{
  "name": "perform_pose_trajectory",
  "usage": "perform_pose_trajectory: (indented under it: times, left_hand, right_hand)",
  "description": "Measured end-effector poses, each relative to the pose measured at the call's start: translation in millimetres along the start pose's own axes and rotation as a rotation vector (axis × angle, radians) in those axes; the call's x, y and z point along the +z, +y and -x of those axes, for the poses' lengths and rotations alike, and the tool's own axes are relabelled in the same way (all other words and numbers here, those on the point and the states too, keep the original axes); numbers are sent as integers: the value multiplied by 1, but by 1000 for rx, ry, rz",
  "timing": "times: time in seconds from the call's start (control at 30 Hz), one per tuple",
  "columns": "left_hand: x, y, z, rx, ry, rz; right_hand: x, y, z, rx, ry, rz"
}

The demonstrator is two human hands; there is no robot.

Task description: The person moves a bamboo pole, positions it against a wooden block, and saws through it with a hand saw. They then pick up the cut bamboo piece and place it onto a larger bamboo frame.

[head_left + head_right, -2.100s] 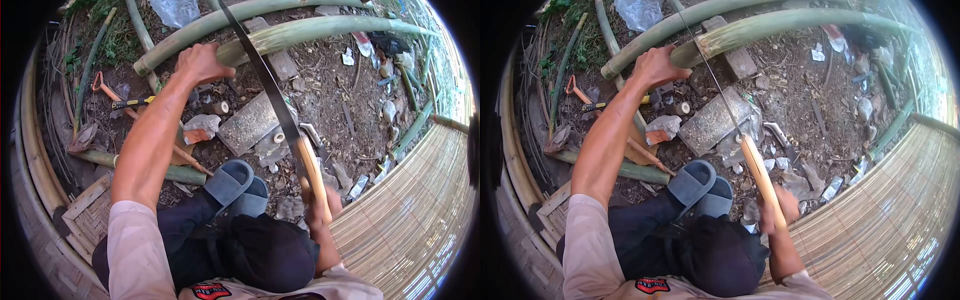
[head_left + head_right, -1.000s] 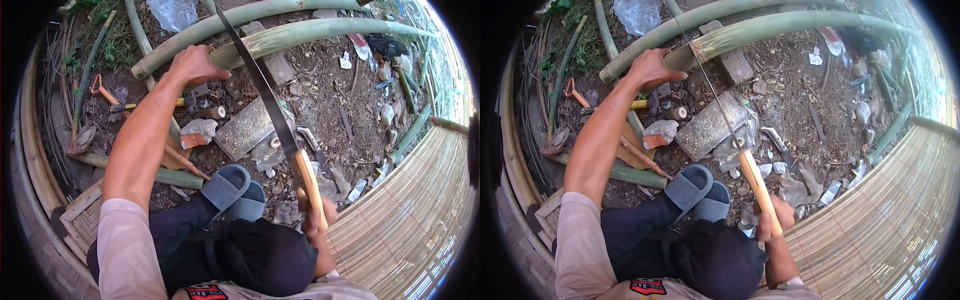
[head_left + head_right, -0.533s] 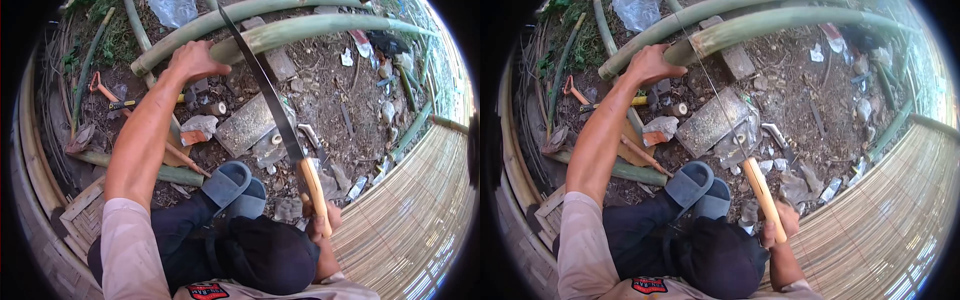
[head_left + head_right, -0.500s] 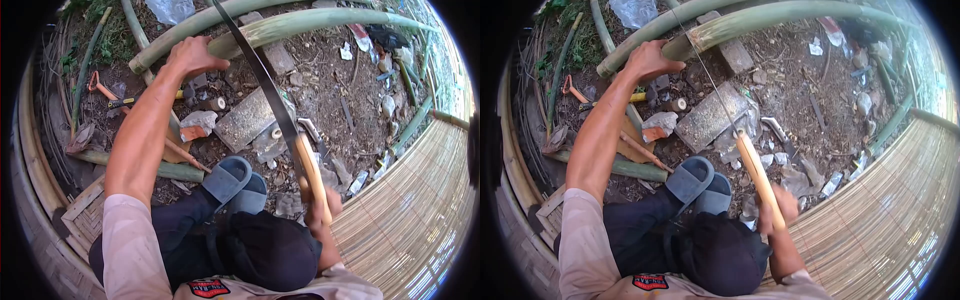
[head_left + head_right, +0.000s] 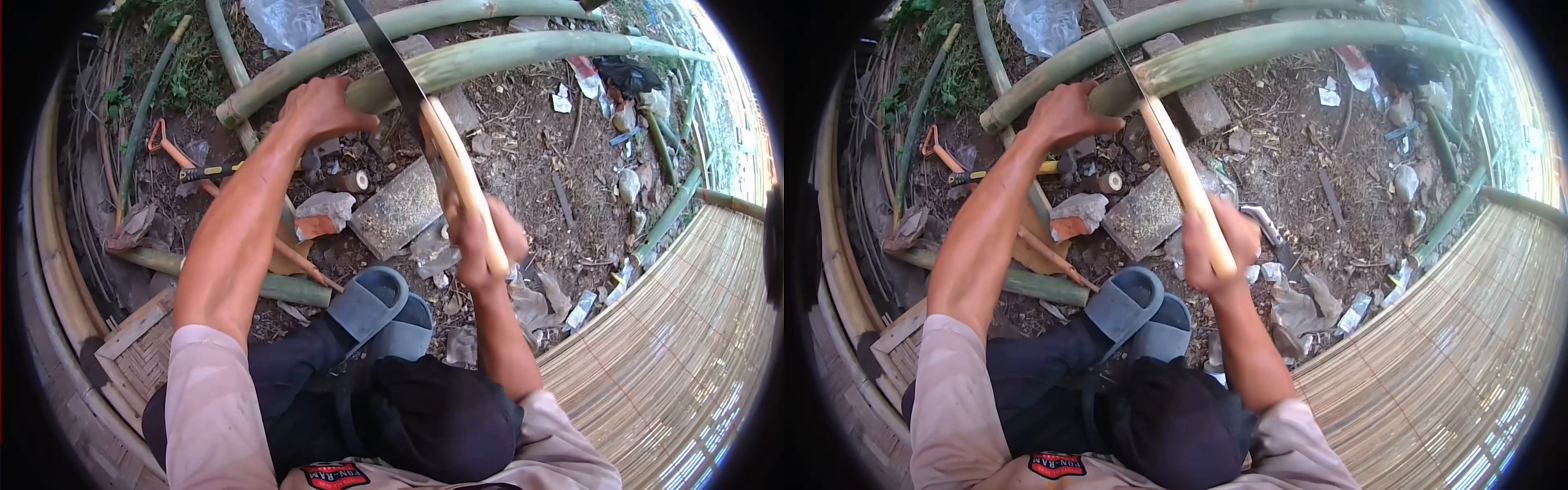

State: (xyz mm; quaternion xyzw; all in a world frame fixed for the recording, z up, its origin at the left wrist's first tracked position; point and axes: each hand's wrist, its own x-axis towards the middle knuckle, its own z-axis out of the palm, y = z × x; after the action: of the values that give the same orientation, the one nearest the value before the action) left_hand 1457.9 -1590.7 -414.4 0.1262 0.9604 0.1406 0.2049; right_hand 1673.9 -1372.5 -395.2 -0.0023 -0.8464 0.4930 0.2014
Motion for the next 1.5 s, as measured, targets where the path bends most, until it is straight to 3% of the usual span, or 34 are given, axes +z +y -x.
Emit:
perform_pose_trajectory:
  times: [0.03,0.17,0.2,0.23,0.27,0.33,0.37,0.47,0.57,0.63,0.7,0.77,0.8,0.87,0.93,0.97,1.07,1.13,1.17,1.23,1.27,1.37,1.4,1.43,1.5]
  left_hand:
    - [-2,-3,-1,-10,-28,1]
    - [9,-15,-6,0,15,0]
    - [11,-18,-12,-13,46,8]
    - [7,-10,-5,-1,11,8]
    - [4,-11,-4,-9,6,-5]
    - [5,-2,0,-26,-32,2]
    - [11,-5,-1,-19,11,-46]
    - [6,2,5,-47,-14,-13]
    - [17,16,14,-27,159,-125]
    - [9,17,11,-46,111,-133]
    - [8,16,10,-42,38,-131]
    - [0,10,1,-53,50,-116]
    - [7,11,3,-44,2,-111]
    - [10,9,6,-77,9,-93]
    - [8,17,11,-89,22,-58]
    - [7,19,11,-76,6,-78]
    - [9,21,12,-99,2,-86]
    - [11,18,14,-79,4,-94]
    - [12,18,15,-59,-37,-93]
    - [7,16,7,-43,-7,-99]
    - [9,14,8,-58,-18,-106]
    - [13,18,10,-85,-14,-80]
    - [7,23,5,-72,24,-77]
    - [5,26,9,-87,-1,-82]
    - [3,24,13,-111,-45,-90]
  right_hand:
    - [12,-14,-21,147,11,-181]
    - [-59,-19,60,40,-38,59]
    - [-88,-32,93,318,-74,-123]
    - [-96,-47,99,316,-48,-174]
    - [-89,-40,98,323,-47,-188]
    - [-68,-22,72,150,-39,62]
    - [-36,-12,41,149,38,-99]
    - [12,-10,-23,109,-7,-192]
    - [21,-8,-18,83,46,-196]
    - [21,-16,-12,70,42,-157]
    - [-11,-12,13,73,-73,-45]
    - [-68,-9,83,103,-46,-1]
    - [-93,-30,106,289,-57,-73]
    - [-103,-53,102,278,-26,-49]
    - [-82,-38,86,223,-48,-22]
    - [-56,-14,61,-61,-33,95]
    - [29,-20,-43,124,24,-166]
    - [19,-19,-28,40,-8,-84]
    - [-16,-18,8,85,-151,44]
    - [-80,-19,89,116,-75,160]
    - [-106,-28,118,347,-53,-202]
    - [-83,-13,82,174,-91,-31]
    - [-42,-13,38,144,21,-16]
    - [-12,5,5,68,-45,-6]
    - [11,-22,-42,271,-58,-230]
